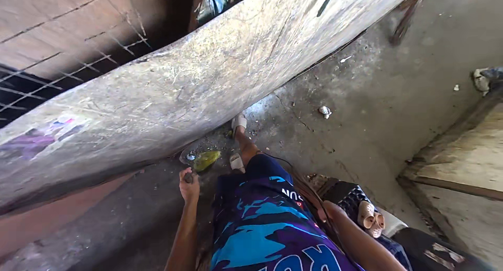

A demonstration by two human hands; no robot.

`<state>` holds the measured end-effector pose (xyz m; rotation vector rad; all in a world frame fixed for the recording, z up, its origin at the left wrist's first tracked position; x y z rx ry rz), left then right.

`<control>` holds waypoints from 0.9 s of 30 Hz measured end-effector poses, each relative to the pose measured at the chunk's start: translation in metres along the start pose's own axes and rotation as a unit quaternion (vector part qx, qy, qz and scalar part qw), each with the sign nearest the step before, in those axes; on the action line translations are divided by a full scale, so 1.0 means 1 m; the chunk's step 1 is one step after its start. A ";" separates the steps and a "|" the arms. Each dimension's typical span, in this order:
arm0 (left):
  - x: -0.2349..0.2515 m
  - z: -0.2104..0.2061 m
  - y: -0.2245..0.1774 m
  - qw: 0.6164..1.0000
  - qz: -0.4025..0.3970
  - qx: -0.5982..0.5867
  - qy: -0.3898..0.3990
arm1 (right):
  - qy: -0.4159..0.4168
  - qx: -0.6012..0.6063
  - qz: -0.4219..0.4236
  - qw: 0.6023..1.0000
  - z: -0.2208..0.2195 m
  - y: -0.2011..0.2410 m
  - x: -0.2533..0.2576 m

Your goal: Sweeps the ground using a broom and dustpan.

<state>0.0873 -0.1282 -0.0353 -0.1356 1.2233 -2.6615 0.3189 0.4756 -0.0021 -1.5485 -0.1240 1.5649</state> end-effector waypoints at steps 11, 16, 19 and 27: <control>0.026 0.007 0.002 1.000 -0.022 -0.010 0.014 | 0.070 -0.004 -0.018 0.997 -0.082 -0.019 0.057; -0.032 0.026 0.019 0.999 -0.012 -0.049 -0.016 | 0.021 -0.032 0.041 0.998 -0.005 0.008 0.019; -0.066 0.030 0.024 0.997 -0.003 -0.065 -0.030 | -0.029 0.023 0.048 0.998 0.032 0.026 0.027; -0.072 0.019 0.027 0.997 -0.006 -0.061 -0.044 | -0.098 0.115 0.013 0.988 0.080 0.039 0.002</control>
Point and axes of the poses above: each hand's wrist, its own x-axis towards the middle knuckle, its own z-axis out of the back of the hand, y = z × x, the point moved 7 cm from there along x, towards the middle knuckle, and after that the axes turned 14 degrees about -z, right-handed, at the moved point
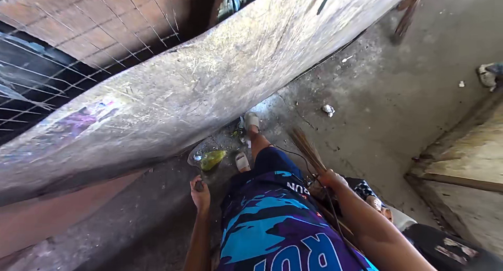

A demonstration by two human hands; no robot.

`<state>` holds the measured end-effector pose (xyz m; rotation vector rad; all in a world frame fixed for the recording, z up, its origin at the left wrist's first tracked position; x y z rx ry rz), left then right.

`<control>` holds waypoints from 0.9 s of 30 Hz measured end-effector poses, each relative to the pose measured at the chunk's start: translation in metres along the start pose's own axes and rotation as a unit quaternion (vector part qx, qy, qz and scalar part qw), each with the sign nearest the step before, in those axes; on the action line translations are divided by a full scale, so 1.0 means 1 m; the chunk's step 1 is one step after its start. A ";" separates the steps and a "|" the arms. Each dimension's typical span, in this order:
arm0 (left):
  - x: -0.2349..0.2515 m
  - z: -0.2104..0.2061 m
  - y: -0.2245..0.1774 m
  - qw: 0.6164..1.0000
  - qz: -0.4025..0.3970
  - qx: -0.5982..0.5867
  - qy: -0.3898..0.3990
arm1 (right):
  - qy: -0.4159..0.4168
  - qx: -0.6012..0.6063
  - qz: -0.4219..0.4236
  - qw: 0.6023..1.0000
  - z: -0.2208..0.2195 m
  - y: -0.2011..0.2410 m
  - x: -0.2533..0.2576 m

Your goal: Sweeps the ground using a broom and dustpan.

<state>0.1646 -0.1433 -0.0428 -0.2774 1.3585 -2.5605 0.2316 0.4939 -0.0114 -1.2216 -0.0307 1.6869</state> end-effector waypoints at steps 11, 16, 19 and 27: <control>0.104 0.002 -0.005 0.995 0.045 0.085 0.032 | 0.093 -0.130 -0.041 0.986 -0.070 -0.066 0.019; 0.100 0.013 0.008 0.996 0.050 0.068 0.012 | 0.122 -0.228 -0.009 0.966 -0.047 -0.062 -0.028; 0.067 0.021 0.017 0.999 0.030 0.020 -0.013 | 0.108 -0.199 0.012 0.974 -0.021 -0.048 -0.026; 0.036 0.013 0.009 0.999 0.022 0.029 -0.015 | -0.029 -0.051 0.013 0.998 0.039 -0.003 -0.014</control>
Point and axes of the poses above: each hand's wrist, its own x-axis towards the middle knuckle, its own z-axis out of the back of the hand, y = z × x, the point moved 7 cm from there along x, towards the middle knuckle, and after that the axes turned 14 degrees about -z, right-handed, at the moved point
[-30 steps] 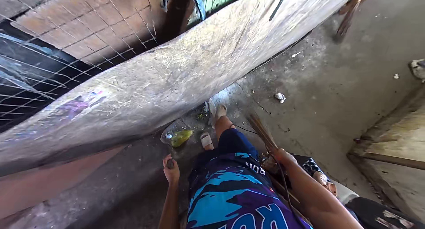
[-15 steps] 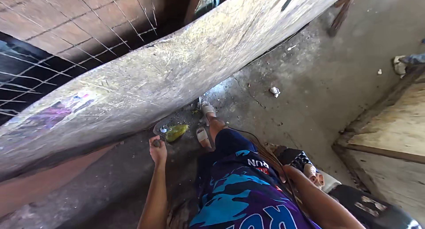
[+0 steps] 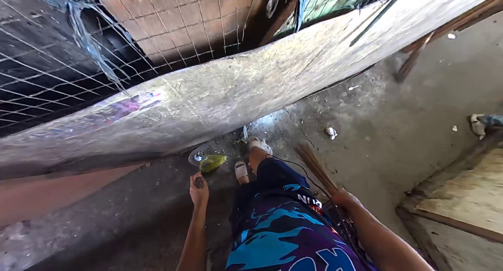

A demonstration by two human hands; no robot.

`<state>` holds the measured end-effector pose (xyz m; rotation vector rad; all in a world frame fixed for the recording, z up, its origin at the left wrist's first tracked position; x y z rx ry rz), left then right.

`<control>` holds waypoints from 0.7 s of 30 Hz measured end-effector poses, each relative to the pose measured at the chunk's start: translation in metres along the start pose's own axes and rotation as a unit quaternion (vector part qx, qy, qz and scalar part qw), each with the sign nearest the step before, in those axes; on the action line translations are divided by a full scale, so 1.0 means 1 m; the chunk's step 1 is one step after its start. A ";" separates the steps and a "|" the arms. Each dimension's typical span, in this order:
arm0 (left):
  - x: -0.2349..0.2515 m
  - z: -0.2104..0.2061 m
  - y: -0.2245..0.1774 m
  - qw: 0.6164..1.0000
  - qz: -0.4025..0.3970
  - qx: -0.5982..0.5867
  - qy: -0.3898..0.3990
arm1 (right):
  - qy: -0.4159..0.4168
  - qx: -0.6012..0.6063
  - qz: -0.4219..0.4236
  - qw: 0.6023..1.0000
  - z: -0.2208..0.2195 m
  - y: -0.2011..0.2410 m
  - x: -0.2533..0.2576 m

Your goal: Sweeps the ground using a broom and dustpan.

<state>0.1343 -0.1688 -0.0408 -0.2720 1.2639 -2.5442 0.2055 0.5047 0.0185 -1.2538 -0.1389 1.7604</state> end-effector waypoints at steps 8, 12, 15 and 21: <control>0.061 0.009 0.004 0.999 0.026 0.045 0.006 | -0.002 -0.049 -0.043 0.998 -0.035 -0.046 -0.021; 0.061 0.011 0.010 0.999 0.015 0.020 -0.019 | 0.165 -0.216 0.030 0.962 -0.024 -0.036 -0.091; 0.047 0.003 0.008 1.000 0.002 -0.004 -0.018 | 0.194 -0.250 -0.020 0.948 -0.031 -0.049 -0.079; -0.008 0.003 0.005 0.997 -0.023 -0.061 -0.029 | 0.124 -0.014 -0.018 0.992 -0.007 -0.030 -0.081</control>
Point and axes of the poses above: each hand's wrist, its own x-axis towards the middle knuckle, its own z-axis out of the back of the hand, y = z × x, the point moved 7 cm from there along x, towards the middle knuckle, and after that the axes turned 14 degrees about -z, right-handed, at the moved point
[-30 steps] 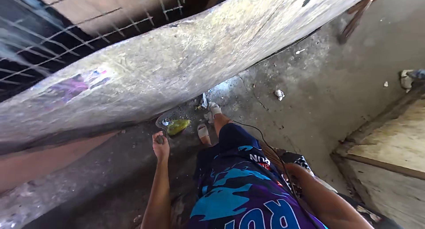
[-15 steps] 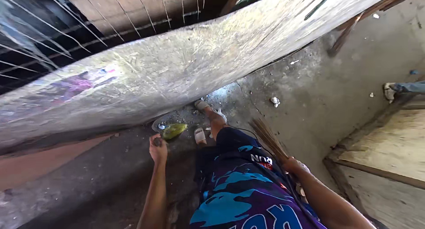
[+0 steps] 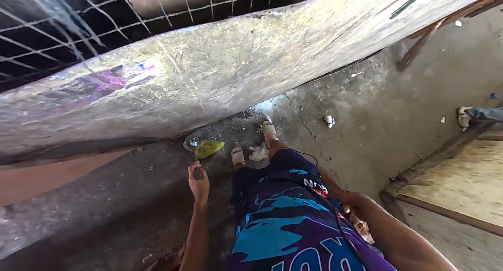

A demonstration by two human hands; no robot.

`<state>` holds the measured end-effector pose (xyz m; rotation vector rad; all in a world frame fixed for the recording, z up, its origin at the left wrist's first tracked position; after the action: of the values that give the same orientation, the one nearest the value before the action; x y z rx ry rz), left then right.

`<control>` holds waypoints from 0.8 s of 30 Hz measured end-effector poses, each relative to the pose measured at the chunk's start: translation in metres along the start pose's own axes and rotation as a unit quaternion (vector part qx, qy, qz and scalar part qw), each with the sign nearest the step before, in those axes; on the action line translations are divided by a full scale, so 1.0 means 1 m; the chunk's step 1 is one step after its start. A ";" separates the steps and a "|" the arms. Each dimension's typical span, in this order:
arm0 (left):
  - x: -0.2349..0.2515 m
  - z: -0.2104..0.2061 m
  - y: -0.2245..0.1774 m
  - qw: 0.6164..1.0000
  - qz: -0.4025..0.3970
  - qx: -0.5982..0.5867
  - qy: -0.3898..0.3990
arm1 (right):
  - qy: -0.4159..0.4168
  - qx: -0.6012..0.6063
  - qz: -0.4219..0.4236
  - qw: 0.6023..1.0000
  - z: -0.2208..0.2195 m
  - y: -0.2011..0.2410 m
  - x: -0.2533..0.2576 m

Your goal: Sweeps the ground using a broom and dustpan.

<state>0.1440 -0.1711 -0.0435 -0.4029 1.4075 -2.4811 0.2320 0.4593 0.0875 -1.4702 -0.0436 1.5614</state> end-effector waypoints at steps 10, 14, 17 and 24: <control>-0.034 -0.010 -0.019 1.000 -0.011 0.008 0.011 | -0.065 0.005 0.029 0.997 0.048 0.044 0.055; 0.001 -0.031 -0.024 0.999 -0.021 0.020 0.041 | 0.012 0.200 0.008 0.980 0.029 0.016 0.060; 0.022 -0.033 -0.021 0.998 -0.016 0.021 0.063 | 0.044 0.277 0.002 0.960 -0.005 -0.014 0.097; 0.041 -0.021 -0.032 0.995 -0.039 0.024 0.087 | 0.129 0.430 0.008 0.894 -0.063 -0.073 0.142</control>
<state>0.0959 -0.1532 -0.0221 -0.2396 1.4175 -2.6633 0.3510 0.5543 0.0068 -0.9316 0.7301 1.1334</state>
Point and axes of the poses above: each hand's wrist, its own x-axis towards the middle knuckle, its own z-axis out of the back of the hand, y = z × x, the point moved 7 cm from there along x, towards the middle knuckle, and after that the axes turned 14 degrees about -z, right-handed, at the moved point
